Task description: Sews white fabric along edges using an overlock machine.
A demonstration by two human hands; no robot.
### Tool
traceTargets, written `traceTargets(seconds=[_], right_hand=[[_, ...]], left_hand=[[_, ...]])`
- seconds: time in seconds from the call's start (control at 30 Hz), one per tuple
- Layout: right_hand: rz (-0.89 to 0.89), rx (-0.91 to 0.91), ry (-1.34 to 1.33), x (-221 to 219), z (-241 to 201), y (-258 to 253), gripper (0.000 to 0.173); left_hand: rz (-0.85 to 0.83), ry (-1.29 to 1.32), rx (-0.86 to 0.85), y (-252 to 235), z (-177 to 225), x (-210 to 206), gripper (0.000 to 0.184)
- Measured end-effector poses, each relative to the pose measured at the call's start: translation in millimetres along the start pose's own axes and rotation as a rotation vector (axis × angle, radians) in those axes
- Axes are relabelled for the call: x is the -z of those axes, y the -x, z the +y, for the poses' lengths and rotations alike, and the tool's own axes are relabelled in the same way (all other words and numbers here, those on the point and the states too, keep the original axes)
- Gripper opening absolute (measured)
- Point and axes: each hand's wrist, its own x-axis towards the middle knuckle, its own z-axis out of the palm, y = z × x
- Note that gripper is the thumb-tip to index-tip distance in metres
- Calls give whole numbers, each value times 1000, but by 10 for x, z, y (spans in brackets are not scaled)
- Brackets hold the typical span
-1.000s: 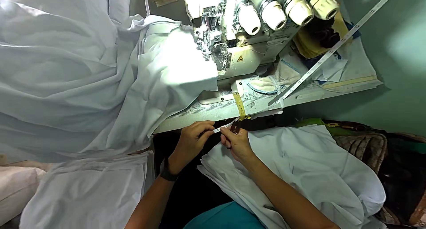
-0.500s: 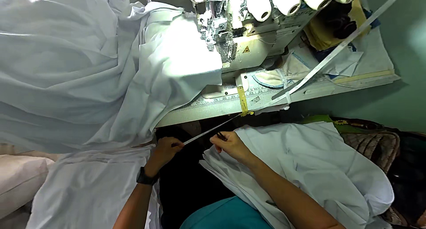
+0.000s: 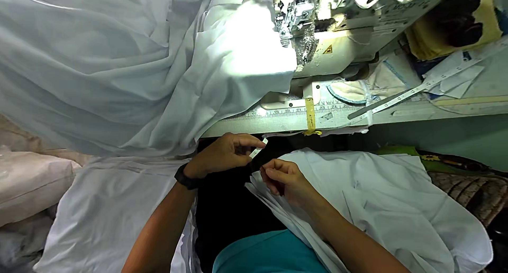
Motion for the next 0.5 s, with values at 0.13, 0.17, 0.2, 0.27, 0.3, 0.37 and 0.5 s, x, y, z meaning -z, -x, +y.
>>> traceTargets(seconds=[0.13, 0.17, 0.2, 0.27, 0.3, 0.37, 0.5], right_hand=[[26, 7, -55, -74, -59, -29, 15], [27, 2, -61, -87, -78, -39, 15], [27, -6, -66, -97, -95, -47, 16], [18, -22, -77, -104, -121, -58, 16], [18, -24, -87, -108, -127, -62, 16], [32, -21, -115, -131, -125, -69, 17], [-2, 82, -134, -153, -190, -61, 20]], left_hand=[[-78, -10, 29, -81, 23, -1, 29], [-89, 0, 22, -93, 13, -1, 29], [-100, 7, 8, -104, 5, 2, 29], [-107, 8, -30, -116, 1, 13, 30], [-109, 10, -40, -122, 2, 20, 30], [-111, 21, -28, -127, 11, 32, 31], [-68, -64, 82, -74, 120, 81, 22]])
